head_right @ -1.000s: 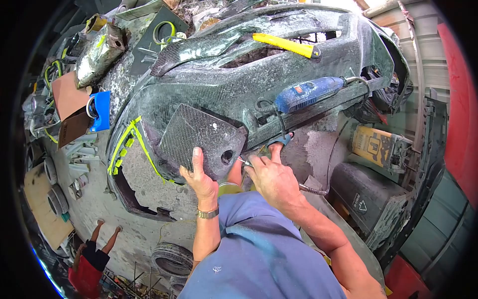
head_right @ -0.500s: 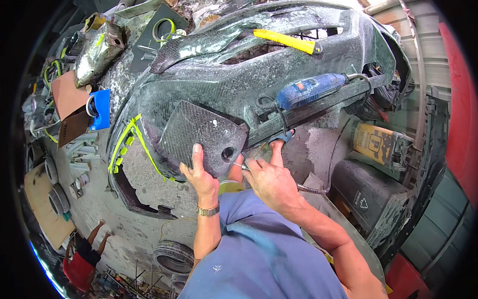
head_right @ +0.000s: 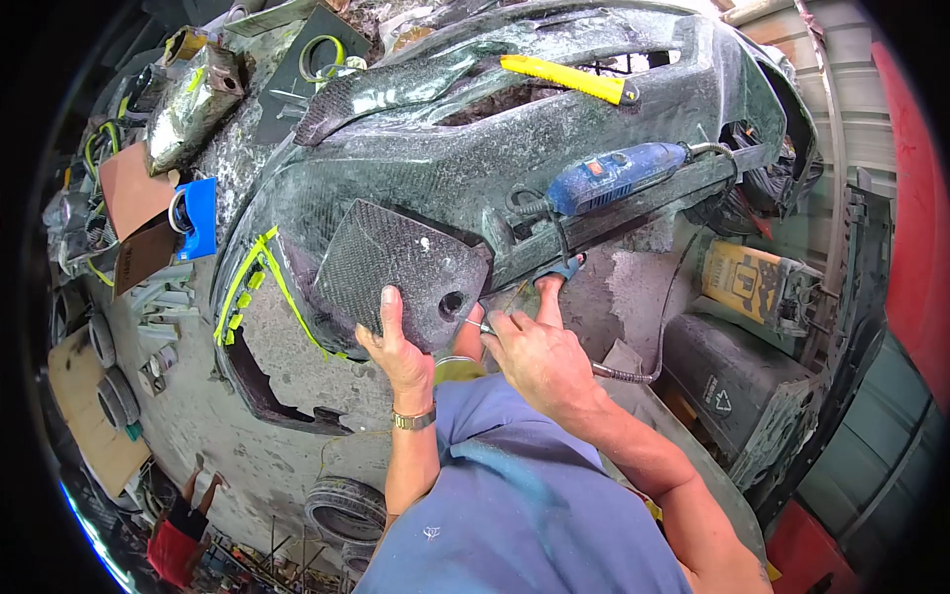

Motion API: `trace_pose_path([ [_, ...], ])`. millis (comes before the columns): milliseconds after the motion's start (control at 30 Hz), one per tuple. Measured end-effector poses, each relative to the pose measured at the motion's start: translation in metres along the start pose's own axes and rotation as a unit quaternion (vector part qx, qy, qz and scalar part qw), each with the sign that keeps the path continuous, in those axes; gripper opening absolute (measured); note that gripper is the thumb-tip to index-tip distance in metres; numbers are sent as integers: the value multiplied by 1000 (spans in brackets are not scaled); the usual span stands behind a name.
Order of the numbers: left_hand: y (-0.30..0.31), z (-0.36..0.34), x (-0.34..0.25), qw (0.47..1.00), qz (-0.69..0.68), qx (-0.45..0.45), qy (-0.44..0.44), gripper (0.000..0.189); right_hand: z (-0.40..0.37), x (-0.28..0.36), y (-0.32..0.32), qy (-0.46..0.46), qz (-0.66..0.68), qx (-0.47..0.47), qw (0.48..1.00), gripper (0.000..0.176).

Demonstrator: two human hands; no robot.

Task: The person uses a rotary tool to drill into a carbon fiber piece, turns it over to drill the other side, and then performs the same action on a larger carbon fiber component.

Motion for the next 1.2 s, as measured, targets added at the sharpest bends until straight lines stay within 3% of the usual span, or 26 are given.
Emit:
trace_pose_path([
  [467,5,3,2,1000,15,-16,-14,40,-1,2,-2,17,-8,-12,1000,24],
  [667,12,6,8,999,19,-26,-30,44,-3,-2,-6,-3,2,44,999,28],
  [733,15,6,10,999,14,-28,-20,46,-3,-7,-1,-27,26,3,999,26],
  [867,18,9,14,999,14,-19,-26,52,-4,-3,-4,-46,13,15,999,25],
  [1133,16,6,13,1000,4,-17,-21,52,-4,4,-5,10,-2,-52,999,23],
  [1167,16,6,13,1000,6,-18,-23,52,-4,6,-3,9,-2,-52,999,23],
  [1200,17,5,14,1000,7,-17,-23,52,-4,2,-9,-29,11,5,1000,22],
])
Point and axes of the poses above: each hand's wrist, its own z-axis towards the middle knuckle, its own y-axis out of the back of the hand, x = y × z, the point moved 8 cm from there along z, towards the middle knuckle, and after that the axes turned 2 degrees about z, right-handed, at the moved point
